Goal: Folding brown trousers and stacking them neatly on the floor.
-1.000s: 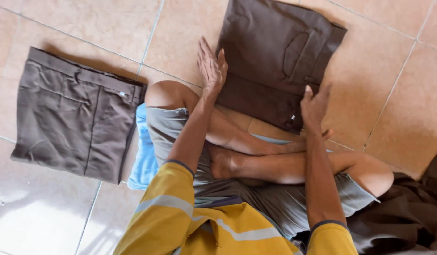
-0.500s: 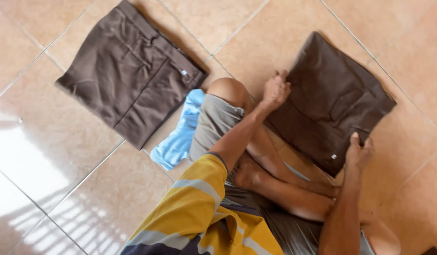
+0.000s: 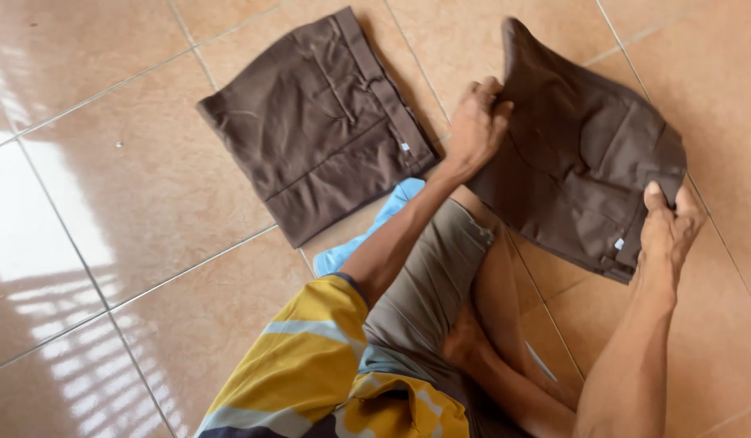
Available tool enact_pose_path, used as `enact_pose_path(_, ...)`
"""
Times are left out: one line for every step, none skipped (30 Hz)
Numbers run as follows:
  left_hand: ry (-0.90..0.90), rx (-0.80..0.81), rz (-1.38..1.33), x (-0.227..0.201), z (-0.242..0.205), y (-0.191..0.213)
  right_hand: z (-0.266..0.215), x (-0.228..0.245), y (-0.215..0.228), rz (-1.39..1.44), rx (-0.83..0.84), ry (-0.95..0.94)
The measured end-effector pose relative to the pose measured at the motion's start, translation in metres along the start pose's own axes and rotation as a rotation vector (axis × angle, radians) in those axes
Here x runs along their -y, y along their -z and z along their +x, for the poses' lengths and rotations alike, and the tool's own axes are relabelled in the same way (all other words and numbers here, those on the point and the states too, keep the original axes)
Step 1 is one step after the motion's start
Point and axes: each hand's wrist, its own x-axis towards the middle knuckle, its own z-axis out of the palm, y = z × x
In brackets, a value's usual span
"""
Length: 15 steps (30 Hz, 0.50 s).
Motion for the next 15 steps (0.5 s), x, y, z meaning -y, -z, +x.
enact_pose_path(-0.027,-0.056,-0.05,-0.007,0.007,0.03,0.009,0.016,-0.015,-0.021,0.025,0.112)
enact_pose_path(-0.055,-0.112,-0.101,-0.015,0.012,0.06,0.018,0.031,-0.029,-0.042,0.049,0.224)
enact_pose_path(-0.062,-0.124,-0.094,-0.019,0.012,0.089,0.02,0.053,-0.046,-0.033,0.055,0.235)
enact_pose_path(-0.112,-0.196,-0.027,-0.024,0.011,0.117,0.023,0.075,-0.063,0.03,0.111,0.309)
enact_pose_path(-0.16,-0.264,0.042,-0.029,0.009,0.144,0.024,0.095,-0.079,0.092,0.166,0.378)
enact_pose_path(-0.165,-0.272,0.05,-0.031,0.004,0.166,0.024,0.115,-0.098,0.102,0.172,0.385)
enact_pose_path(-0.173,-0.335,0.099,-0.033,-0.001,0.188,0.023,0.134,-0.116,0.129,0.22,0.463)
enact_pose_path(-0.182,-0.398,0.148,-0.034,-0.007,0.21,0.022,0.154,-0.134,0.157,0.269,0.541)
enact_pose_path(-0.183,-0.401,0.156,-0.024,-0.015,0.227,0.02,0.168,-0.151,0.164,0.273,0.543)
enact_pose_path(-0.182,-0.488,0.205,-0.015,-0.023,0.243,0.017,0.182,-0.169,0.157,0.287,0.546)
enact_pose_path(-0.18,-0.573,0.255,-0.004,-0.031,0.259,0.015,0.196,-0.185,0.148,0.301,0.548)
enact_pose_path(-0.18,-0.575,0.261,0.006,-0.04,0.266,0.014,0.2,-0.203,0.153,0.305,0.548)
enact_pose_path(-0.145,-0.633,0.289,0.015,-0.049,0.273,0.012,0.205,-0.221,0.152,0.333,0.571)
enact_pose_path(-0.111,-0.69,0.316,0.025,-0.058,0.279,0.011,0.21,-0.238,0.151,0.36,0.595)
enact_pose_path(-0.107,-0.694,0.32,0.047,-0.069,0.282,0.008,0.205,-0.257,0.151,0.367,0.595)
